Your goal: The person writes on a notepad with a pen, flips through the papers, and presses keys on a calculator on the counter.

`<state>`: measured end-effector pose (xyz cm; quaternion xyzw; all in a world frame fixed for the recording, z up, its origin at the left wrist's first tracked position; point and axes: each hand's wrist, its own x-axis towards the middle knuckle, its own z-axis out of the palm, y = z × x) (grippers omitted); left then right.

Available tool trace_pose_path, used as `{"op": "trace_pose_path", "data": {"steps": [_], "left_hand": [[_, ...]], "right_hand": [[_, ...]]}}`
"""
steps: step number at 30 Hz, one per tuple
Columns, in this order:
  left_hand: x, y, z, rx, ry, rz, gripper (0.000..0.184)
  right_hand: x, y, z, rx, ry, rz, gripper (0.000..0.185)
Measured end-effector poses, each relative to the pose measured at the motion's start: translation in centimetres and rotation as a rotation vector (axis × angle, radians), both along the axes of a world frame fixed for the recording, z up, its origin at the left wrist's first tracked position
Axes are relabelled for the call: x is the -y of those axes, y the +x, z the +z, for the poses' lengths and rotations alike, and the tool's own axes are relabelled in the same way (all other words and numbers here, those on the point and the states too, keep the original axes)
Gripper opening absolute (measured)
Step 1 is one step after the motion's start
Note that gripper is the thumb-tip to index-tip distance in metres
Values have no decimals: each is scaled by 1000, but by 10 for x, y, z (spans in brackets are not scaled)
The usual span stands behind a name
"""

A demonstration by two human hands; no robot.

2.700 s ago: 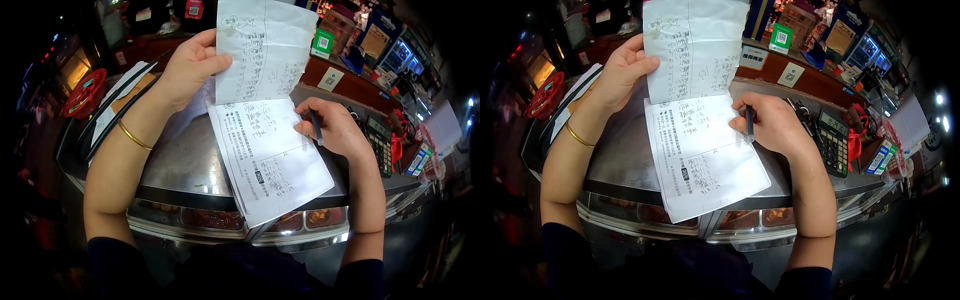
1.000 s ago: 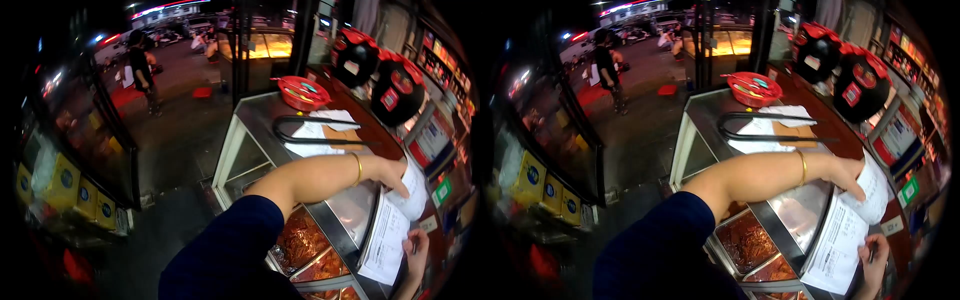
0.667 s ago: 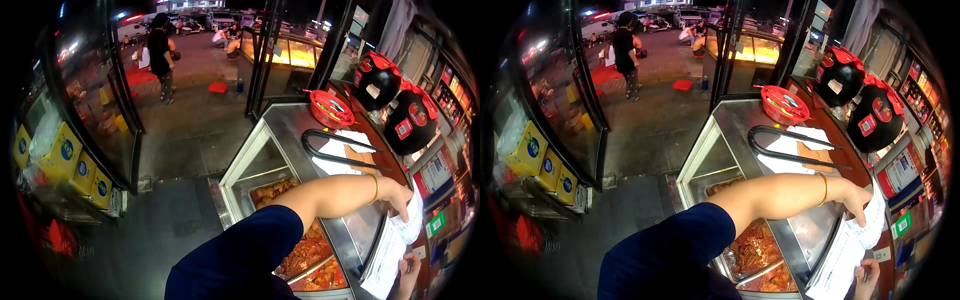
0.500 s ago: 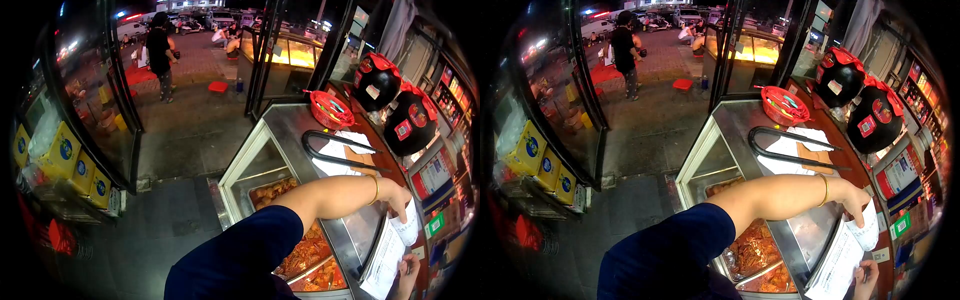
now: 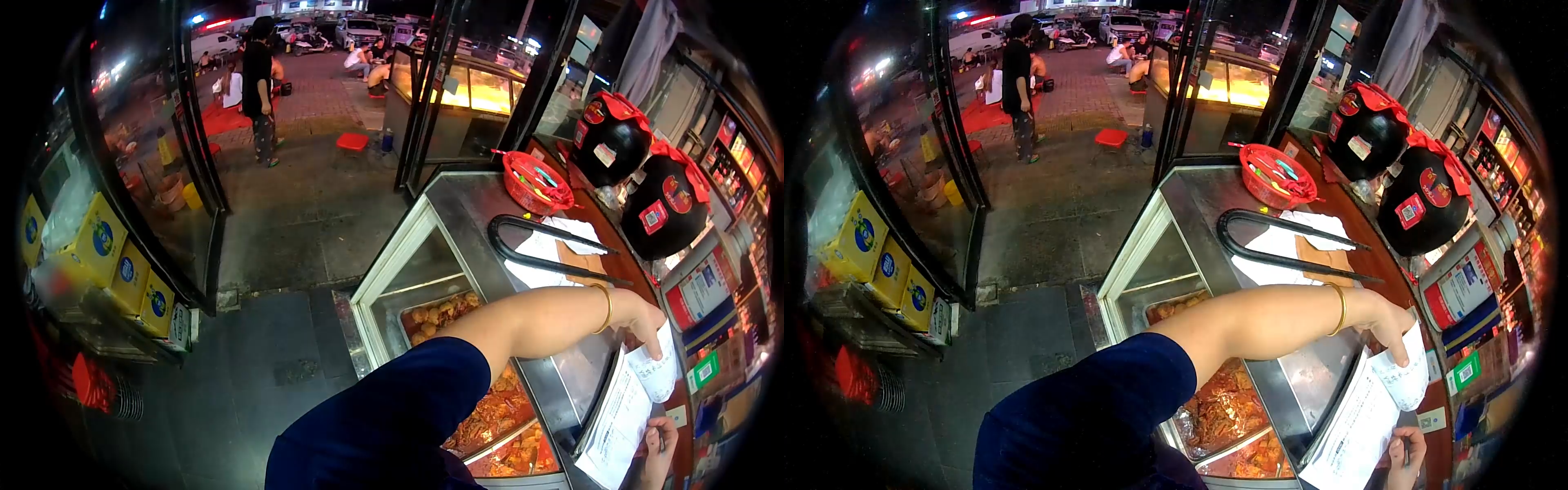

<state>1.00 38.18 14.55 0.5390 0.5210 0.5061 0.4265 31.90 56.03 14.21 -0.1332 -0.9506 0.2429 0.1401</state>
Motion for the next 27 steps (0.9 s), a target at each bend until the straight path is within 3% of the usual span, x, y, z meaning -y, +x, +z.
{"op": "trace_pose_path", "data": {"steps": [5, 8, 10, 15, 16, 18, 19, 20, 21, 22, 24, 27], "left_hand": [[-9, -6, -7, -47, 31, -5, 44], [-6, -4, -5, -19, 9, 13, 42], [-6, -4, -4, -10, 16, 37, 39], [3, -1, 1, 37, -9, 89, 30], [0, -5, -6, 10, 101, 61, 29], [11, 2, 7, -2, -53, 88, 33], [-6, -12, -15, 163, 35, -16, 34], [4, -10, -8, 60, 28, -15, 34], [4, 0, -1, 61, 30, 38, 34], [10, -3, -1, 82, 105, -14, 36], [13, -3, 9, -91, -7, 93, 44], [15, 0, 11, -88, 7, 91, 50]], "right_hand": [[-7, 0, -5, 13, 0, 6, 26], [-25, 0, -26, -68, -463, -34, 29], [-41, 1, -43, -147, -448, 11, 31], [18, -8, -14, -162, -401, -40, 32], [18, -8, -12, -170, -421, -16, 31], [24, -8, -9, -176, -472, 75, 30], [27, -8, -7, -169, -498, 106, 30], [38, -7, -2, -143, -467, 16, 25], [31, -5, 2, -80, -451, 92, 22], [31, -10, 3, -82, -509, 116, 23], [28, -12, 6, -31, -504, 146, 26], [29, -11, 9, -12, -572, 104, 29]]}}
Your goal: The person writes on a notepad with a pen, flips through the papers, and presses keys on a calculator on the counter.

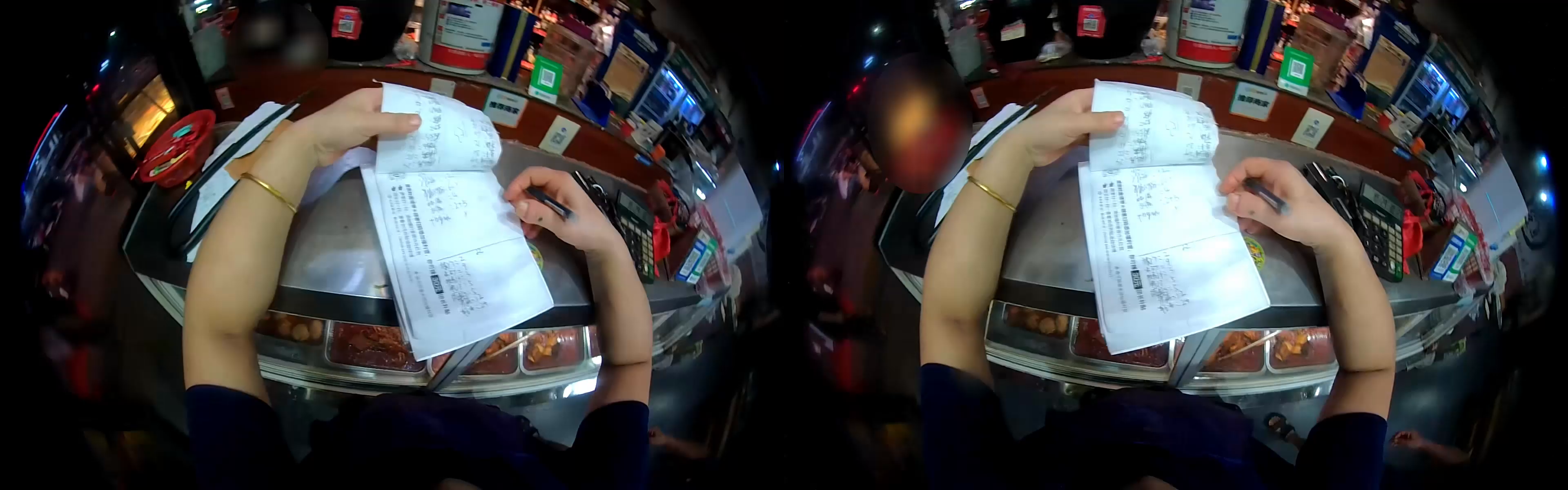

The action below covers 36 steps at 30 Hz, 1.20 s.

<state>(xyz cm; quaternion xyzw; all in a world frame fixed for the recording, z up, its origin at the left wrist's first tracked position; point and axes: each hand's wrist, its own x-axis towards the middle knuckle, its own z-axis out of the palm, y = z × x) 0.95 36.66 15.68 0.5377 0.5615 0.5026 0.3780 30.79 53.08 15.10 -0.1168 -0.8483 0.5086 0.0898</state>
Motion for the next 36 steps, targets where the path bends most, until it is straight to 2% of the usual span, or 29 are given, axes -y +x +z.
{"op": "trace_pose_path", "data": {"steps": [4, 9, 11, 13, 15, 16, 17, 18, 19, 21, 22, 25, 26, 28, 29, 30, 31, 32, 33, 34, 35, 36], "left_hand": [[-2, 5, 0, -53, -17, 80, 54], [-6, 0, -4, -18, 2, 9, 51], [-10, -9, -10, -15, 23, -9, 48], [-3, -5, -4, 112, 66, 97, 41], [-12, -17, -6, 55, 48, 353, 36], [-8, -18, -5, 175, 104, 406, 33], [-18, -40, -14, 107, 149, 509, 32], [-26, -51, -21, -254, 341, 741, 33], [-24, -52, -22, -313, 431, 915, 32], [-17, -52, -12, -398, 628, 1028, 23], [-16, -48, -3, -441, 810, 1062, 20], [22, -2, 42, -731, 1277, 1140, 13], [39, 23, 51, -717, 1401, 1139, 16], [85, 83, 42, -665, 1544, 994, 22], [105, 110, 21, -646, 1559, 906, 22], [134, 141, -7, -614, 1416, 795, 23], [143, 164, -46, -563, 1435, 668, 23], [155, 185, -86, -609, 1389, 645, 30], [180, 199, -133, -647, 1194, 568, 41], [211, 205, -189, -638, 823, 491, 55], [253, 215, -231, -415, 349, 455, 62], [299, 226, -295, 13, 78, 442, 64]], "right_hand": [[2, 2, 0, 20, -51, -10, 31], [2, 4, 2, 40, -60, 24, 27], [-4, 6, -5, -69, 105, 73, 25], [-1, 2, -4, -117, 134, -6, 23], [-12, 4, -15, -223, 61, -48, 20], [-15, 1, -18, -255, 134, -140, 19], [-15, -2, -20, -285, 205, -259, 19], [-24, 0, -20, -327, 284, -229, 18], [-31, 1, -18, -366, 368, -216, 17], [-47, -3, -27, -479, 379, -217, 19], [-53, -5, -29, -537, 387, -219, 20], [-63, -11, -42, -699, 459, -240, 24], [-74, -12, -47, -740, 557, -204, 26], [-76, -6, -47, -579, 505, -224, 28], [-73, -3, -46, -480, 476, -233, 29], [-68, -10, -46, -694, 691, -130, 30], [-65, -9, -47, -670, 570, -173, 28], [-64, -8, -46, -729, 678, -252, 29], [-58, -6, -43, -794, 788, -335, 30], [-47, -3, -38, -914, 758, -342, 30], [-37, 3, -32, -1039, 730, -349, 31], [-15, 8, -29, -1138, 743, -399, 30]]}}
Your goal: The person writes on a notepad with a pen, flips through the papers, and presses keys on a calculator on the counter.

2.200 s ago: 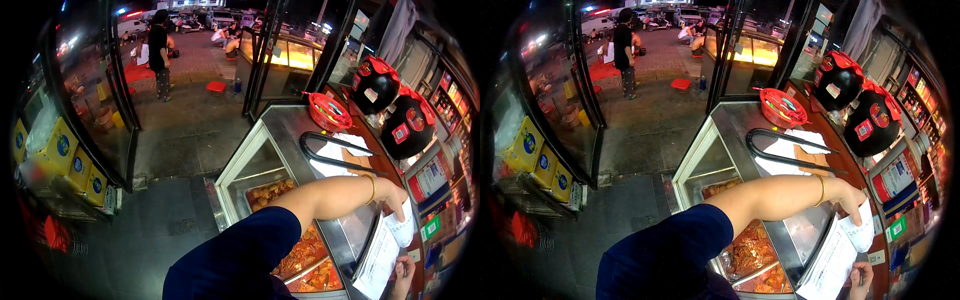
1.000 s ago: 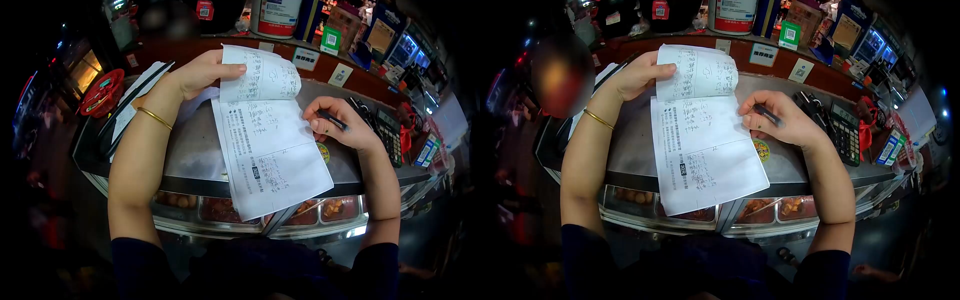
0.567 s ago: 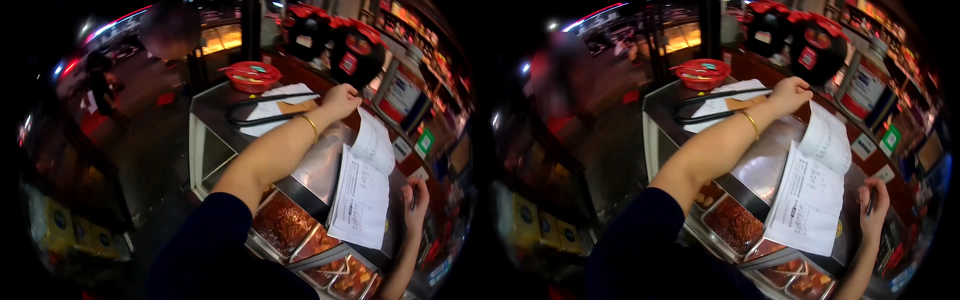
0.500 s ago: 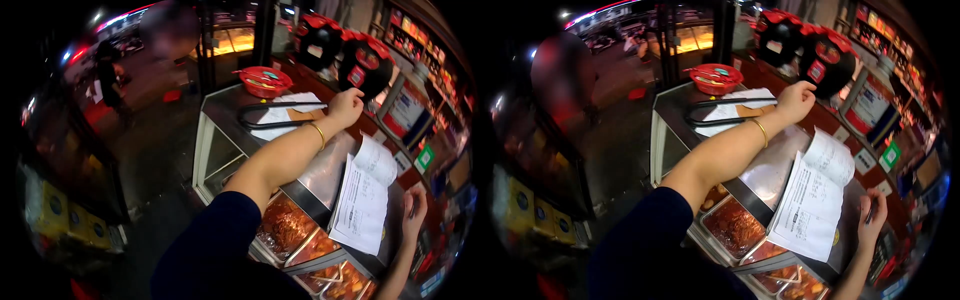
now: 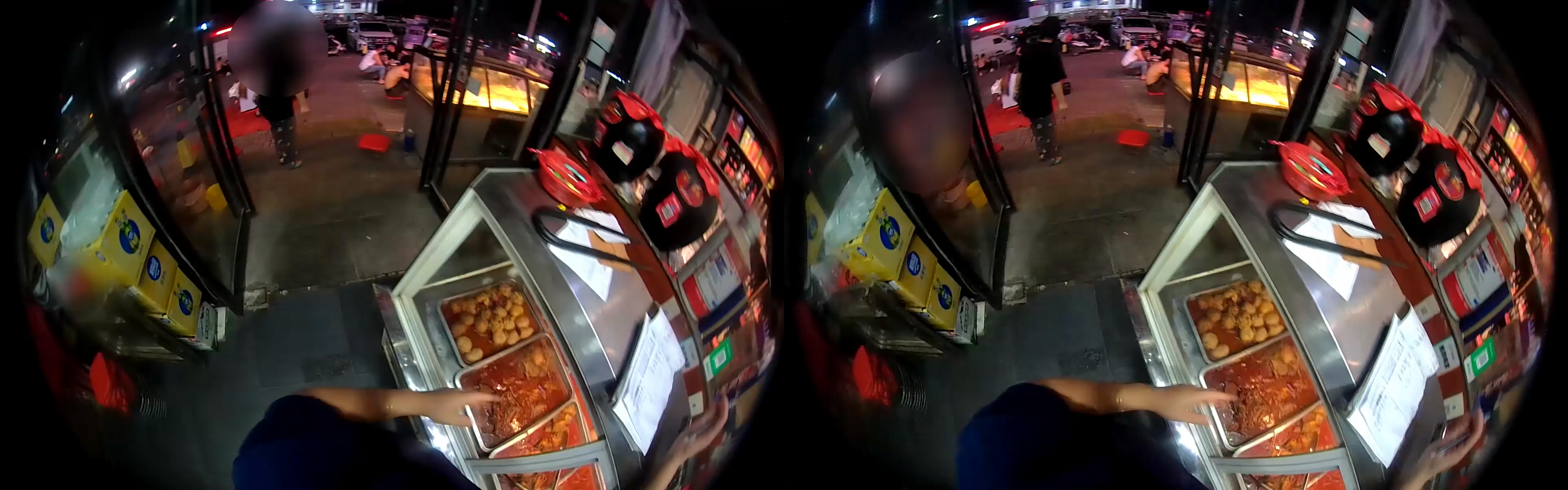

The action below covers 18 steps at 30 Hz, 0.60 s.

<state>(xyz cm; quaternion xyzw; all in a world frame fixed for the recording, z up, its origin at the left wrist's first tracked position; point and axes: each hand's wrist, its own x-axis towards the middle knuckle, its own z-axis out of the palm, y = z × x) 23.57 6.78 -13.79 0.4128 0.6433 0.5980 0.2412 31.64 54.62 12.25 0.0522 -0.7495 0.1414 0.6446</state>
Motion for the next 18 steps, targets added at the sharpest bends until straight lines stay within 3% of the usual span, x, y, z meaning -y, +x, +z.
{"op": "trace_pose_path", "data": {"steps": [1, 2, 3, 4, 5, 6, 8, 9, 10, 11, 13, 14, 15, 16, 17, 18], "left_hand": [[52, 12, -75, 101, -370, 119, 65], [105, 6, -153, 13, -631, -43, 69], [171, 43, -167, 17, -648, 262, 67], [234, 67, -214, 195, -699, 412, 62], [297, 89, -263, 241, -907, 489, 59], [346, 112, -252, 388, -955, 548, 50], [441, 162, -319, 290, -1223, 824, 34], [484, 175, -353, 241, -1388, 707, 41], [516, 180, -342, 183, -1542, 574, 48], [559, 196, -335, 336, -1611, 478, 43], [592, 177, -330, 330, -1678, 410, 36], [605, 166, -322, 313, -1689, 454, 33], [615, 154, -314, 347, -1661, 568, 31], [621, 154, -316, 685, -1100, 1181, 30], [630, 156, -331, 785, -331, 1667, 30], [639, 155, -320, 872, -161, 1673, 31]], "right_hand": [[35, 5, -3, -82, 2, -45, 29], [72, 12, -8, -156, -12, -93, 28], [113, 16, -15, -206, -32, -115, 27], [153, 19, -26, -216, -58, -127, 27], [196, 17, -40, -198, -89, -124, 26], [238, 16, -54, -167, -126, -120, 25], [325, 6, -82, -63, -208, -99, 24], [367, -1, -98, 21, -254, -81, 24], [411, -11, -116, 133, -302, -45, 23], [453, -21, -133, 307, -378, 35, 23], [528, -51, -185, 664, -642, 364, 18], [571, -67, -198, 644, -534, 516, 17], [615, -80, -200, 619, -427, 663, 17], [655, -89, -194, 723, -397, 782, 16], [686, -96, -188, 829, -366, 897, 15], [710, -108, -190, 892, -364, 1025, 15]]}}
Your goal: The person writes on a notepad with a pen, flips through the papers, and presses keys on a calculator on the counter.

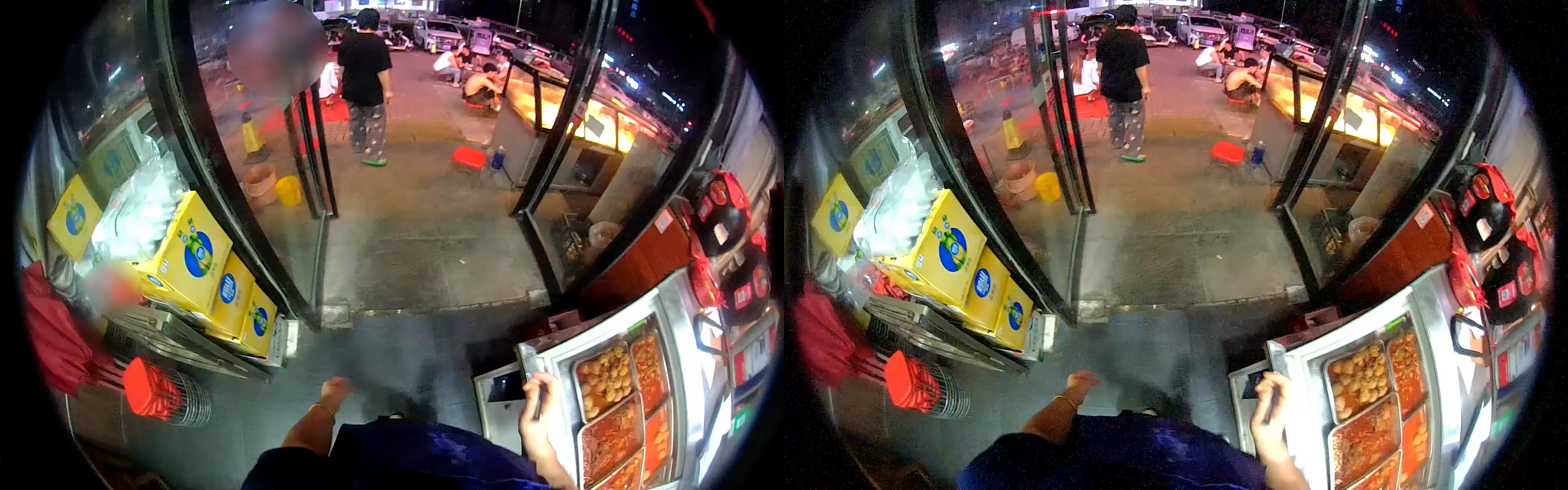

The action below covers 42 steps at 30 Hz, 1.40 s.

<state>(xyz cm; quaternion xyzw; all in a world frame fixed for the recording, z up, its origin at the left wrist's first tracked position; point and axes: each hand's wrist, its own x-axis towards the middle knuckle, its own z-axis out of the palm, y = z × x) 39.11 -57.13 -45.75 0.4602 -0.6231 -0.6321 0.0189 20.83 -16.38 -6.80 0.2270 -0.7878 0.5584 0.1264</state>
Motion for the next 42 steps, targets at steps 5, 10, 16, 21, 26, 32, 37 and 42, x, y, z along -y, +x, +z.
{"op": "trace_pose_path", "data": {"steps": [5, 10, 16, 21, 26, 32, 37, 42], "left_hand": [[16, 12, 35, -60, 144, 86, 38], [8, 119, -22, 272, -146, -170, 33], [52, 54, -5, 518, -89, 52, 30], [137, -57, 15, 417, -156, 110, 27], [220, -124, 23, 361, -150, 110, 24], [321, -225, 27, 268, -51, -71, 21], [412, -313, 23, 295, -18, -370, 19], [514, -423, 16, 382, -112, -625, 17]], "right_hand": [[112, -50, -10, 301, -65, 445, 20], [219, -104, -33, 142, 60, 686, 19], [361, -189, -53, 185, 58, 964, 17], [457, -277, -44, 215, 90, 1061, 18], [525, -351, -38, 226, 114, 1111, 16], [543, -412, -31, 181, 127, 947, 18], [514, -460, -76, 360, 32, 591, 19], [507, -468, -87, 444, -155, 125, 15]]}}
